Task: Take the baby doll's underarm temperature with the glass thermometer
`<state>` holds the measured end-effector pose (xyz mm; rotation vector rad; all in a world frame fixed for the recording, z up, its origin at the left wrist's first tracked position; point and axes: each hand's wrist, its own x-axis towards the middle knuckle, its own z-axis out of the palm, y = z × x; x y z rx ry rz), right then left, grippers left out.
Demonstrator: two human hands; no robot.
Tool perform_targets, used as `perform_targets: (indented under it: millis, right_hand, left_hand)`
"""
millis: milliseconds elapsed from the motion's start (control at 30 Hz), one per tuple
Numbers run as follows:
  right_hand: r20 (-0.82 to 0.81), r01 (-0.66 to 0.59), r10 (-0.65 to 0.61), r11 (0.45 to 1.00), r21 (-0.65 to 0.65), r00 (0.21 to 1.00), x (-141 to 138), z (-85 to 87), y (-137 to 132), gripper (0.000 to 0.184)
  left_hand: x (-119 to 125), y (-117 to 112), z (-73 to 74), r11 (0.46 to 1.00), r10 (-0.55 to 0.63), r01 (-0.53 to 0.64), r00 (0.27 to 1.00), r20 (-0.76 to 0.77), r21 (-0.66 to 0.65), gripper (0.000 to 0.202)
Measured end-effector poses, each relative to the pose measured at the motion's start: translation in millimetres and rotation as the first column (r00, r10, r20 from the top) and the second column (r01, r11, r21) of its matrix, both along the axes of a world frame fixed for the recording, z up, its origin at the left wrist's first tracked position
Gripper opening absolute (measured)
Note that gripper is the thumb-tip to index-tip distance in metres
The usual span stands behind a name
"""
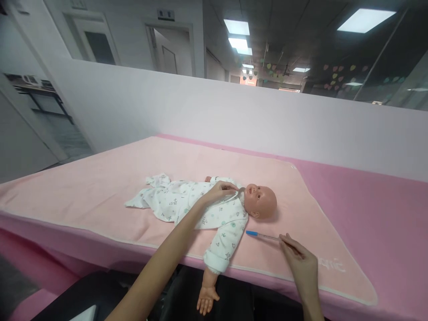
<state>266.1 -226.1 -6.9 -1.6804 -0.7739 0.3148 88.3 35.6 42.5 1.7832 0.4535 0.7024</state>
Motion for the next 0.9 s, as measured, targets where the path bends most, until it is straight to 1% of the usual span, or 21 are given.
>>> perform_targets:
  millis: [33,100,200,267,333,400,433,500,533,600,667,733,800,833,900]
  right_hand:
    - [0.05,0.017,-0.015,1.0,-0.026,0.999,-2,-7.9,-1,0.036]
    - [0.203,0.078,-0.065,0.995,-0.056,0.977,-4,-20.8,0,0.034]
    - [0.456,0.158,-0.123,0.987,-0.04,0.882,-4,-34.7,4,0.031]
    - [0.57,0.17,-0.128,0.985,-0.021,0.812,-4,-39.9,6,0.03]
    - [0.63,0.141,-0.073,0.988,-0.059,0.773,-5,-39.2,7,0.029]
    - [0.666,0.104,0.005,0.987,-0.124,0.746,-10,-29.8,8,0.027]
    - [0.678,0.086,0.039,0.985,-0.149,0.734,-14,-21.4,9,0.026]
    - [0.696,0.032,0.088,0.987,-0.158,0.713,-27,0.8,17,0.024]
    - [0.694,-0.014,0.107,0.99,-0.139,0.712,-35,13.2,25,0.024]
    - [0.672,-0.154,0.192,0.981,-0.116,0.715,-53,36.0,49,0.024]
    - [0.656,-0.24,0.241,0.966,-0.094,0.715,-70,50.4,82,0.025]
    - [0.681,-0.206,0.254,0.967,-0.152,0.687,-83,54.1,116,0.028]
    - [0.717,-0.135,0.263,0.963,-0.232,0.646,-91,49.9,144,0.034]
    - [0.73,-0.09,0.256,0.962,-0.259,0.634,-93,46.3,154,0.037]
    - [0.747,-0.025,0.226,0.963,-0.27,0.626,-95,38.6,165,0.039]
  left_hand:
    - [0,1,-0.7,1.0,0.0,0.0,1.0,0.008,0.0,0.026]
    - [1,2,-2.0,1.0,-0.001,0.001,1.0,0.017,-0.008,0.025]
    - [2,2,-2.9,1.0,0.002,-0.002,1.0,0.011,-0.023,0.024]
    - [2,2,-3.0,1.0,0.007,-0.006,1.0,0.006,-0.022,0.024]
    - [1,3,-3.1,1.0,0.007,-0.007,1.0,0.003,-0.008,0.024]
    - [1,3,-3.2,1.0,0.01,-0.01,1.0,0.0,0.01,0.023]
    - [1,3,-3.1,1.0,0.014,-0.014,1.0,0.0,0.016,0.023]
    - [1,3,-2.4,0.999,0.026,-0.026,1.0,0.0,0.025,0.022]
    - [1,2,-1.7,0.999,0.031,-0.031,1.0,0.0,0.027,0.022]
    - [2,2,0.0,0.999,0.027,-0.027,1.0,0.002,0.024,0.021]
    - [2,1,1.4,1.0,0.01,-0.01,1.0,0.007,0.009,0.021]
    - [2,2,1.4,1.0,-0.006,0.006,1.0,0.025,0.0,0.018]
    - [3,4,-0.1,1.0,0.0,0.0,0.999,0.054,-0.005,0.015]
    - [3,5,-1.3,1.0,0.009,-0.009,0.998,0.066,-0.01,0.015]
    - [4,7,-3.7,1.0,0.02,-0.019,0.997,0.08,-0.02,0.016]
